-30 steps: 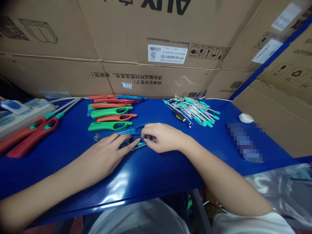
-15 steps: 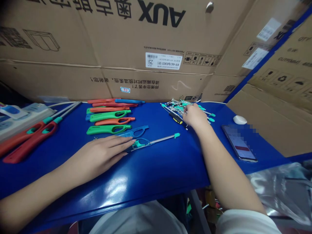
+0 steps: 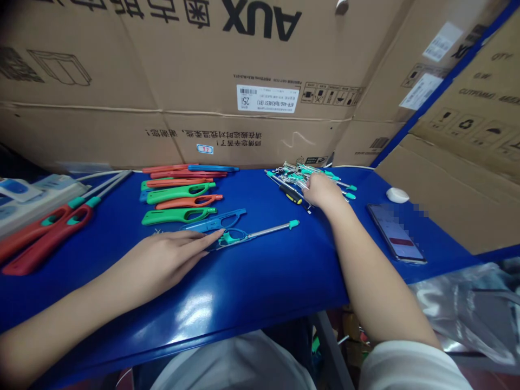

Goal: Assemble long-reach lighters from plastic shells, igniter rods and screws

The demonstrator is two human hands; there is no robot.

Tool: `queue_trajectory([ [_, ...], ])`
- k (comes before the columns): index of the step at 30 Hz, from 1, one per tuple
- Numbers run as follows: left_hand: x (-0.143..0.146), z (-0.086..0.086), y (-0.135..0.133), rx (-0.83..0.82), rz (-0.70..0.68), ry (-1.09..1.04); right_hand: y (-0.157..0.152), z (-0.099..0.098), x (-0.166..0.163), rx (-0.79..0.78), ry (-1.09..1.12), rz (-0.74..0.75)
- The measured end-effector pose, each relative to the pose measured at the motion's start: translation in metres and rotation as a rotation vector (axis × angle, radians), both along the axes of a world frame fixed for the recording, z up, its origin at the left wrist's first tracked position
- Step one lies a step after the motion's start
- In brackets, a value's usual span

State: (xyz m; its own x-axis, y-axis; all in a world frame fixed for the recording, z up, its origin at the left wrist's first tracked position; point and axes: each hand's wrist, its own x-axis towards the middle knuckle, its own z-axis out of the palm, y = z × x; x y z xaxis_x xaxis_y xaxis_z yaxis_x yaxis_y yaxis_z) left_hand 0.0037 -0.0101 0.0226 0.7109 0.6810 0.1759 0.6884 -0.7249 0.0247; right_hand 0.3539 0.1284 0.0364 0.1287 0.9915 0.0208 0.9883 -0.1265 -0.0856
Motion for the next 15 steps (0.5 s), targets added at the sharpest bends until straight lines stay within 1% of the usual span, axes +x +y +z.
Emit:
queue_trajectory([
  [2,0.000,-0.001,-0.001,-0.038,0.016,-0.009,-0.006,0.005,-0.007,0.058,0.041,0.020],
  [3,0.000,-0.001,-0.001,-0.062,0.028,-0.030,-0.010,0.008,-0.012,0.097,0.105,0.057],
  [4,0.000,-0.002,-0.001,-0.086,0.044,-0.067,-0.015,0.010,-0.019,0.130,0.201,0.127],
  [5,-0.001,-0.002,-0.001,-0.101,0.062,-0.123,-0.021,0.011,-0.028,0.138,0.317,0.232],
  [7,0.000,-0.001,-0.001,-0.090,0.100,-0.277,-0.035,0.010,-0.047,0.094,0.504,0.500],
  [8,0.000,0.000,-0.001,-0.066,0.119,-0.361,-0.044,0.008,-0.058,0.057,0.557,0.631],
  [9,0.001,0.001,0.000,-0.043,0.135,-0.434,-0.052,0.006,-0.069,0.041,0.604,0.728],
  [11,0.003,0.003,0.000,-0.028,0.151,-0.523,-0.069,-0.001,-0.090,0.011,0.657,0.855],
  [12,0.005,0.004,-0.001,-0.052,0.148,-0.543,-0.076,-0.004,-0.099,-0.002,0.669,0.909],
  [15,0.007,0.004,-0.001,-0.211,0.124,-0.550,-0.089,-0.013,-0.115,0.024,0.670,1.046],
])
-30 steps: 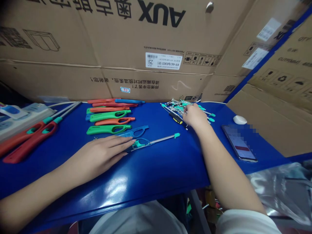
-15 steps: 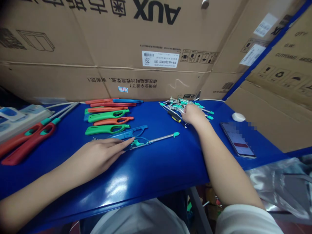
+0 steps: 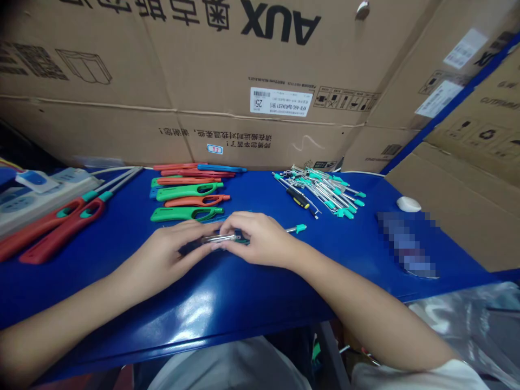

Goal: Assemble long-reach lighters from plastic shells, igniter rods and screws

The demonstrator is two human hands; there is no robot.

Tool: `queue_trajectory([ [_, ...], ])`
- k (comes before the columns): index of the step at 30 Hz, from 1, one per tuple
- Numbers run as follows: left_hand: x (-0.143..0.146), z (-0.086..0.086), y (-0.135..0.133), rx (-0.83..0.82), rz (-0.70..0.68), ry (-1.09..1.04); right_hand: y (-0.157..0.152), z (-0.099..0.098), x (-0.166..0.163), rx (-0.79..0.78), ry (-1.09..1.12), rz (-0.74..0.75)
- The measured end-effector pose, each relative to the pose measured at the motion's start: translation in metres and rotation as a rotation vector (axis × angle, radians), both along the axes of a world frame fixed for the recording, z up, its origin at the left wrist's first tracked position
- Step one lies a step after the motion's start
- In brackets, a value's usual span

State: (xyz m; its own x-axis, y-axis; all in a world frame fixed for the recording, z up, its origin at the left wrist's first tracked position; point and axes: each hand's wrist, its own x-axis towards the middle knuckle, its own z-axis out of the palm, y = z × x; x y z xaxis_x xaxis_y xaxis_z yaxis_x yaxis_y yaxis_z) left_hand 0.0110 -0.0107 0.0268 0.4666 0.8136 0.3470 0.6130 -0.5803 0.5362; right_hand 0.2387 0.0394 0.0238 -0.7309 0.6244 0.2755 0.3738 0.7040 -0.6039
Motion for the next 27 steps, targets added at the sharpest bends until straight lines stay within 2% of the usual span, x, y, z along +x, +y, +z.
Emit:
queue_trajectory([
  [2,0.000,0.000,0.001,-0.087,0.006,-0.013,0.000,-0.002,-0.001,0.038,-0.036,0.025],
  [6,-0.003,0.000,0.005,-0.213,0.102,-0.080,0.007,-0.002,0.007,0.010,-0.066,-0.069],
  [12,0.000,-0.008,0.008,-0.492,0.103,-0.350,0.004,0.000,0.006,-0.064,-0.048,-0.014],
  [17,0.003,-0.012,0.010,-0.605,0.086,-0.502,0.001,-0.003,0.004,-0.048,-0.149,0.038],
  [22,0.003,-0.013,0.011,-0.701,0.092,-0.547,0.009,-0.007,0.007,-0.111,-0.045,0.108],
  [25,0.004,-0.013,0.011,-0.784,0.103,-0.591,0.013,-0.011,0.008,-0.165,0.023,0.097],
  [27,0.005,-0.013,0.011,-0.784,0.100,-0.583,0.015,-0.013,0.009,-0.204,0.062,0.095],
])
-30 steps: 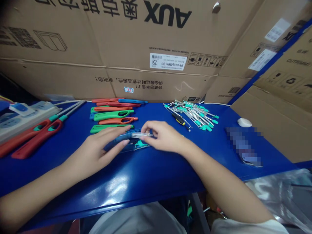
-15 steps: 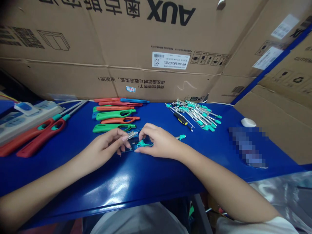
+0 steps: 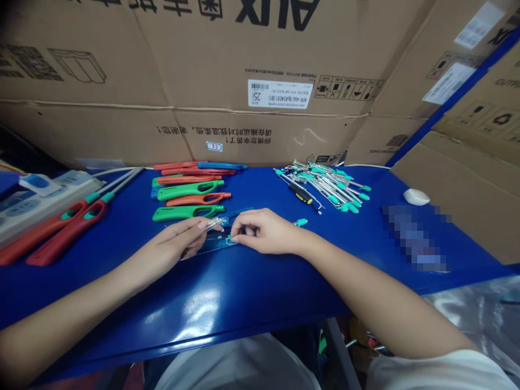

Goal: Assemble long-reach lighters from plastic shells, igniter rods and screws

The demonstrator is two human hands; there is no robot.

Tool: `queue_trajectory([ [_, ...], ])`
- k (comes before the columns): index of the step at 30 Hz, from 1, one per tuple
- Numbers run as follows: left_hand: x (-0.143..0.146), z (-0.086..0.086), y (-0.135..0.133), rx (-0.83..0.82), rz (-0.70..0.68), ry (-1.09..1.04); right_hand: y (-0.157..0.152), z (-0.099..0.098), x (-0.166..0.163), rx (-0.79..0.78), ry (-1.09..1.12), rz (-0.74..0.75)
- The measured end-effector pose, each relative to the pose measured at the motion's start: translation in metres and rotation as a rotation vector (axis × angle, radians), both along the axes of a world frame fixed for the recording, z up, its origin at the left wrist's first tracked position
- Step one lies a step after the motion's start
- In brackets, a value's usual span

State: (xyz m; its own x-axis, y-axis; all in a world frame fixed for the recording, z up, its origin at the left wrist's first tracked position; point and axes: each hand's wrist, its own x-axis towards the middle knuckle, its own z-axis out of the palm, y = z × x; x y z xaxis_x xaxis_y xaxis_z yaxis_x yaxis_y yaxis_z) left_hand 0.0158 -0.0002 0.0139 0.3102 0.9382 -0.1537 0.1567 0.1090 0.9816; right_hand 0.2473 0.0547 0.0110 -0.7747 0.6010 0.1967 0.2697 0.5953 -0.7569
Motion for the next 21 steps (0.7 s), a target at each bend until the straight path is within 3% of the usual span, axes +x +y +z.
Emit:
queue_trajectory([
  [21,-0.003,0.003,0.000,0.096,-0.064,0.197,0.007,-0.013,-0.002,-0.103,0.158,-0.013],
])
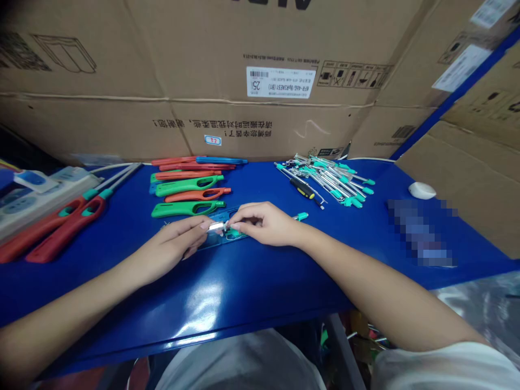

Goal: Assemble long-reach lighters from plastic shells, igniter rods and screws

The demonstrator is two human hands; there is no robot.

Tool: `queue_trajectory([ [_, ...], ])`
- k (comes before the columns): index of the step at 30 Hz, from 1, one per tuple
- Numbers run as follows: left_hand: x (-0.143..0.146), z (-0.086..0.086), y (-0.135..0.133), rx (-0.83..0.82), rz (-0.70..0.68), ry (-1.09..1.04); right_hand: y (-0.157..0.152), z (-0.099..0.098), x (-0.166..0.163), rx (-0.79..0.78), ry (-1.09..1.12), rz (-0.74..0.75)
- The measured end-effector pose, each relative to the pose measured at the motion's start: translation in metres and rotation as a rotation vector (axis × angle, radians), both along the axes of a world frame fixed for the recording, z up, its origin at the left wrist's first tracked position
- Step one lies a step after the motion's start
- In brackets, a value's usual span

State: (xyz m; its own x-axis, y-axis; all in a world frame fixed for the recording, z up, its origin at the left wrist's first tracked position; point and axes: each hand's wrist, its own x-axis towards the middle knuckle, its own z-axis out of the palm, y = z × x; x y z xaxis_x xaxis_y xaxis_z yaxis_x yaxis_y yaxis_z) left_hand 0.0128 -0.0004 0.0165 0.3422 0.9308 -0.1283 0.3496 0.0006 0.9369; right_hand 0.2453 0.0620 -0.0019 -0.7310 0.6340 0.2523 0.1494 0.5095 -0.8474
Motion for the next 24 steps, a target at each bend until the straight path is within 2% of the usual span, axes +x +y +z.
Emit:
queue_trajectory([
  [24,-0.0017,-0.0064,0.0001,-0.018,-0.010,-0.008,0.0015,-0.0006,-0.0004,-0.007,0.016,-0.013],
])
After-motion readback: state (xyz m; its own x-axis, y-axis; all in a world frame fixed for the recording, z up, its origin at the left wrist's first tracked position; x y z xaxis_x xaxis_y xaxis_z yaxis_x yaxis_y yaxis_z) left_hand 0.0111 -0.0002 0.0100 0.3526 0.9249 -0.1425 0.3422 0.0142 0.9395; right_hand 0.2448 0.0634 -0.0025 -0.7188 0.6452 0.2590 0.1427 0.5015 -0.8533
